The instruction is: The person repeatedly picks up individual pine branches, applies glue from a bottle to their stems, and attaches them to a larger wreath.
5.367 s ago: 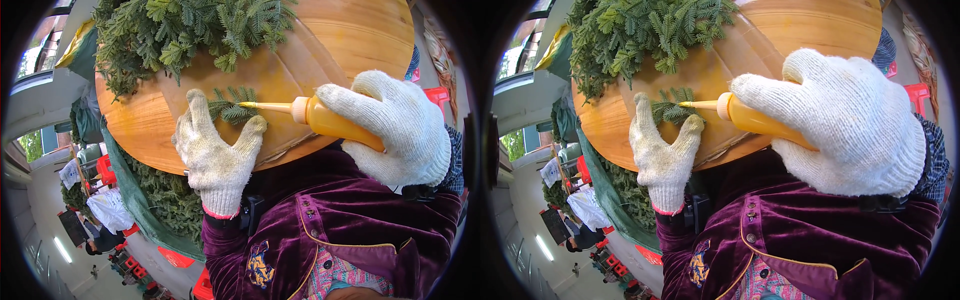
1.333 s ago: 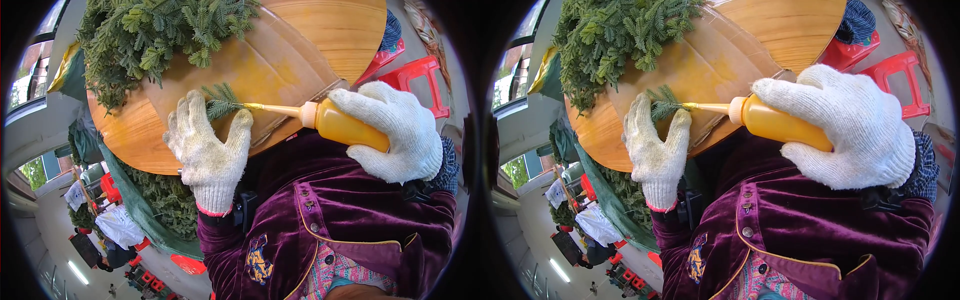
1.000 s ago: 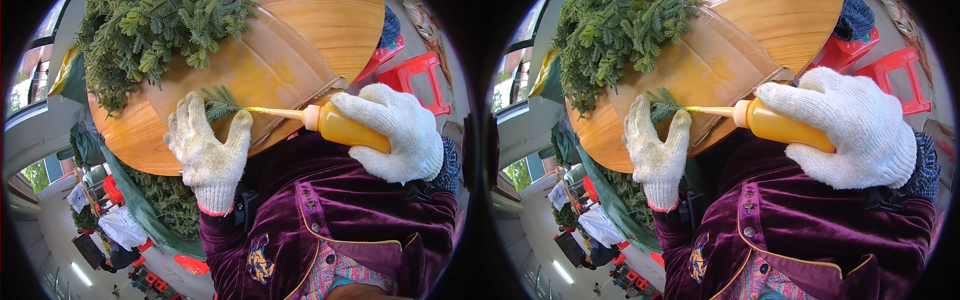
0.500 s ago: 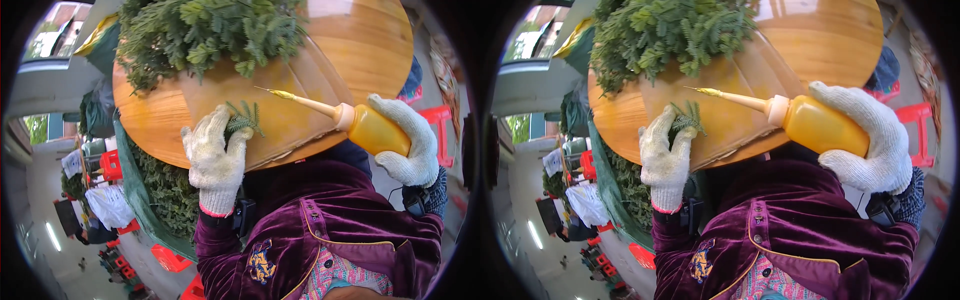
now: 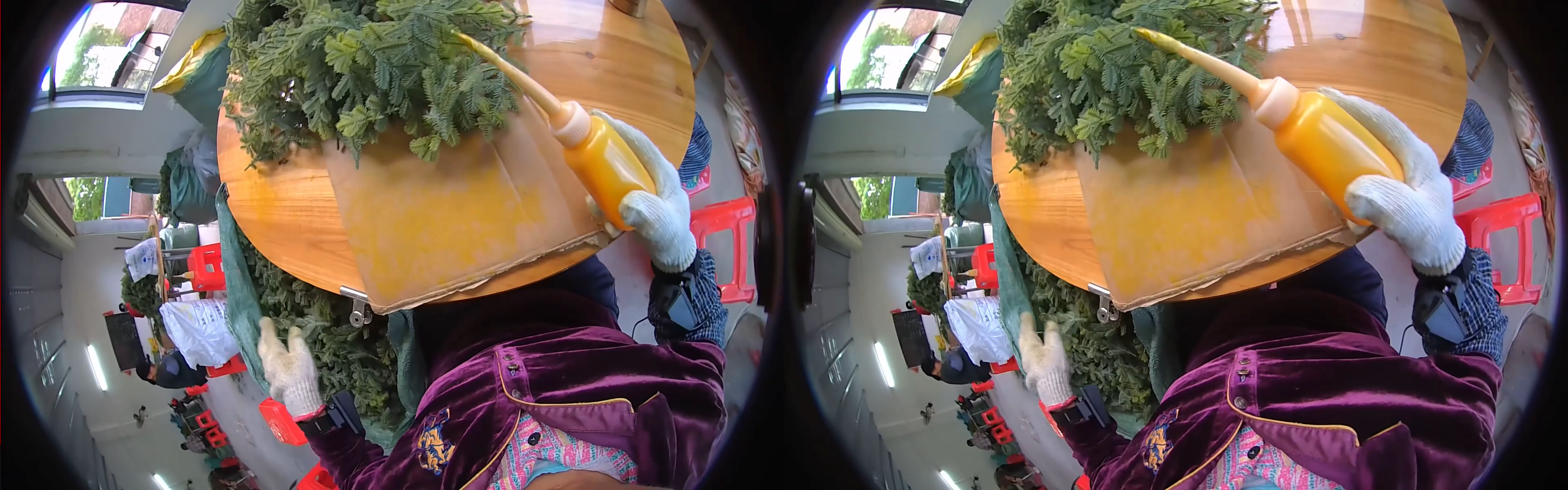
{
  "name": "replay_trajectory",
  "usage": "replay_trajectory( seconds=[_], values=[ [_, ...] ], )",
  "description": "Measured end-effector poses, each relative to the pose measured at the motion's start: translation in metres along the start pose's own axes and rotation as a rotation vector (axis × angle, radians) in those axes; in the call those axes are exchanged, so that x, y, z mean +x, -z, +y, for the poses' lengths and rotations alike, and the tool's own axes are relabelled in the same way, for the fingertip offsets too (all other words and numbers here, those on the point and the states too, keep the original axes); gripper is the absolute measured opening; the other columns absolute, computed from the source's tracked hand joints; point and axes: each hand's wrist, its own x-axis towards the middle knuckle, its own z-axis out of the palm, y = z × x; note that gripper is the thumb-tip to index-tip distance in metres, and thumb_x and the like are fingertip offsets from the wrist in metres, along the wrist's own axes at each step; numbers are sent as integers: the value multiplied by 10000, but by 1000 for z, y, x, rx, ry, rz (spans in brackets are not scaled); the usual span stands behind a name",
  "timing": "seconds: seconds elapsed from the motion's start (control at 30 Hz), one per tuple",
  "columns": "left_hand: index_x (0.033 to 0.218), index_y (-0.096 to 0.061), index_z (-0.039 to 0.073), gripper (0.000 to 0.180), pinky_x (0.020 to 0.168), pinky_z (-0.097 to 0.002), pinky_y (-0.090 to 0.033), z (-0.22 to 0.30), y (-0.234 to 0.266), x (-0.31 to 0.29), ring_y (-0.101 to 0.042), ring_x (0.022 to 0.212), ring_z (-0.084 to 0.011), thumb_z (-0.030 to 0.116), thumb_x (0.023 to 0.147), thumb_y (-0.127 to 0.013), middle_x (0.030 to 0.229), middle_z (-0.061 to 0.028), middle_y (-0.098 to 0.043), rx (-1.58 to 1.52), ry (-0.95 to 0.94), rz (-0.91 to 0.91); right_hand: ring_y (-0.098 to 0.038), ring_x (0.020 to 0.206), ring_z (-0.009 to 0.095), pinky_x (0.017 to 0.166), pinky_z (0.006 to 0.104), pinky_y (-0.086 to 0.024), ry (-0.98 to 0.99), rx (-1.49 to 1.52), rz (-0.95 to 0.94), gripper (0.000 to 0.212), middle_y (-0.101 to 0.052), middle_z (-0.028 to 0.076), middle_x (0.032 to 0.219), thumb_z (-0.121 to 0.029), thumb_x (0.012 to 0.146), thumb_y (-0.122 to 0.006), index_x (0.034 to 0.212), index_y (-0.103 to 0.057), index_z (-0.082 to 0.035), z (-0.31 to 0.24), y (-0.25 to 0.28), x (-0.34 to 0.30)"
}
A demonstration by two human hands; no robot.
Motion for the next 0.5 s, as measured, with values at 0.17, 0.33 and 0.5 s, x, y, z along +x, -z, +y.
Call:
replay_trajectory(
  seconds=[0.17, 0.33, 0.5],
  values=[
    [1454, -547, -37, 582, 1068, -390, -518, 78, -15, 45, -655, 1236, -301, 160, 943, -745, 1413, -227, -617, -676, -297, 67, -656, 854, 129, 770, 273, -533, -132, 14, -43, 872, -679, 74, 1083, -352, 702, -821, 1446, -535, 0, 0, 5, 2],
    [1328, -656, -12, 545, 1007, -426, -543, 180, -19, 71, -699, 1140, -331, 138, 837, -839, 1322, -200, -678, -315, -902, 379, -645, 961, 125, 875, 287, -521, -108, 12, -43, 729, -674, 63, 1111, -226, 737, -797, 1400, -581, -13, 1, 8, 0],
    [1189, -713, 7, 440, 992, -439, -495, 234, -13, 82, -716, 1022, -301, 173, 806, -849, 1201, -174, -720, -289, -977, 368, -615, 1132, 155, 1001, 319, -489, -52, 8, -61, 760, -658, 72, 1239, -239, 724, -836, 1403, -580, -13, 6, 9, 0]
  ],
)
